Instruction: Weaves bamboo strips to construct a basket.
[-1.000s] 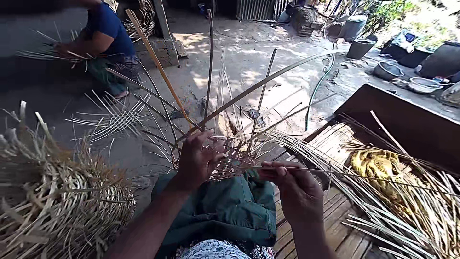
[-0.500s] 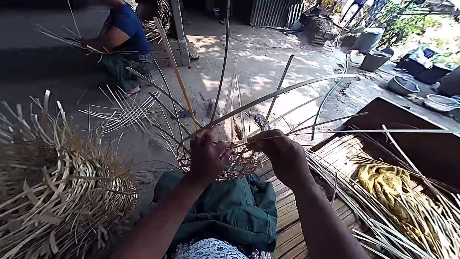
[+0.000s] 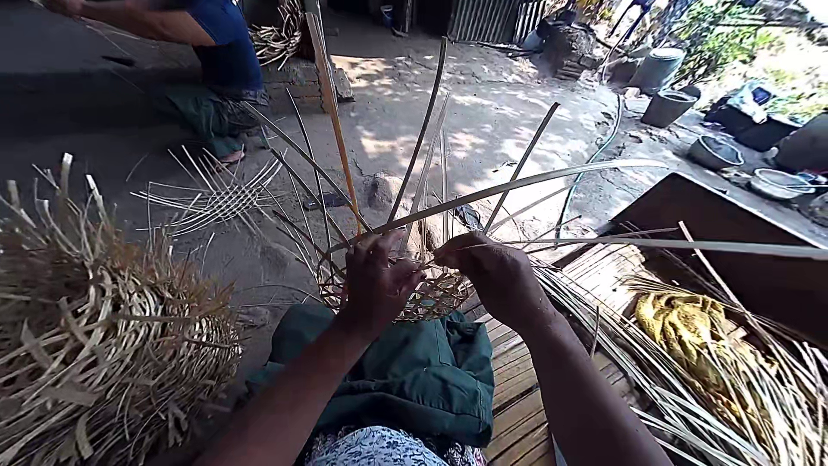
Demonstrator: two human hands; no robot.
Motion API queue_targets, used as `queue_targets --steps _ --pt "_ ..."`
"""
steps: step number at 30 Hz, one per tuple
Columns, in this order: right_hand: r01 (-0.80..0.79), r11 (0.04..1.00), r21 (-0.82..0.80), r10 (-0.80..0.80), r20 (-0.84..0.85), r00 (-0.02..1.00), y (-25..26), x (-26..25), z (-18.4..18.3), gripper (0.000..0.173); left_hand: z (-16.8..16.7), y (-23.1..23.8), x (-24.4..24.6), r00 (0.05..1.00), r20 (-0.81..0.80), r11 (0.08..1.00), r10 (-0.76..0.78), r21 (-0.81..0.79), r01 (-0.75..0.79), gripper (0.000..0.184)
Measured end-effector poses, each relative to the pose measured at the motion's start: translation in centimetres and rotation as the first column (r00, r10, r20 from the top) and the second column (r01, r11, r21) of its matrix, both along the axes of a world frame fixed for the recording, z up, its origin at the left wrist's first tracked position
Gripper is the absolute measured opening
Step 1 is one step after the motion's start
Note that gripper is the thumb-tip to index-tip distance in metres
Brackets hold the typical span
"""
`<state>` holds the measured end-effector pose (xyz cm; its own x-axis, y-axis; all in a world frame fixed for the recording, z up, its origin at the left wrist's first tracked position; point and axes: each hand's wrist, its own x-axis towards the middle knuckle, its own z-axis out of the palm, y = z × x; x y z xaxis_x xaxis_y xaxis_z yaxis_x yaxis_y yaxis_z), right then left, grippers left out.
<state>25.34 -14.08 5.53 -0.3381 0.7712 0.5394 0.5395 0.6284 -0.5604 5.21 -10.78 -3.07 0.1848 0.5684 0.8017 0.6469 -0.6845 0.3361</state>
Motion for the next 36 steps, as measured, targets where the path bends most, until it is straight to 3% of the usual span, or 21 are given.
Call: queue_targets --steps 5,10,14,18,21,24,26,31,36 --pt "0.004 0.998 -0.057 -0.010 -0.094 0.996 0.3 -0.6 0.0 0.010 -0.6 0.0 0.0 1.000 -0.029 0.999 0.012 0.052 -0.011 0.017" --pt "0.058 0.994 -0.097 -0.064 -0.057 0.996 0.5 -1.5 -0.2 0.008 -1.1 -0.3 0.0 0.997 -0.068 0.996 0.046 0.085 -0.040 0.019" --pt "0.075 0.972 -0.224 -0.087 -0.043 0.995 0.5 -1.7 0.7 0.006 -1.3 -0.5 0.1 0.995 -0.084 0.993 0.046 0.110 -0.037 0.020" --pt "0.103 0.919 -0.381 -0.125 -0.035 0.991 -0.1 -1.9 1.8 0.008 0.8 -1.5 -2.1 0.991 -0.094 0.986 -0.099 0.125 0.110 0.021" --pt "0.049 0.884 -0.465 -0.113 -0.112 0.987 -0.8 -1.7 2.0 0.008 3.6 -1.7 -5.0 0.995 -0.066 0.977 -0.081 0.191 0.092 0.019" --pt "0.013 0.849 -0.528 -0.079 -0.102 0.992 -0.9 -1.9 1.8 0.007 5.8 -1.3 -7.3 0.972 -0.235 0.999 -0.015 0.036 0.024 0.035" --pt "-0.021 0.827 -0.562 -0.046 -0.105 0.993 -1.0 -2.4 1.9 0.010 5.9 -0.7 -7.9 0.953 -0.298 0.998 -0.059 -0.047 0.047 0.038" --pt "-0.125 0.755 -0.644 0.050 -0.134 0.990 -0.8 -2.1 2.2 0.013 5.3 -0.4 -8.4 0.971 -0.039 0.943 -0.237 -0.250 0.220 0.038" --pt "-0.420 0.683 -0.598 0.226 -0.373 0.900 -0.2 -0.2 -0.2 0.017 5.1 -0.5 -8.4 0.921 0.218 0.795 -0.323 -0.465 0.389 0.019"
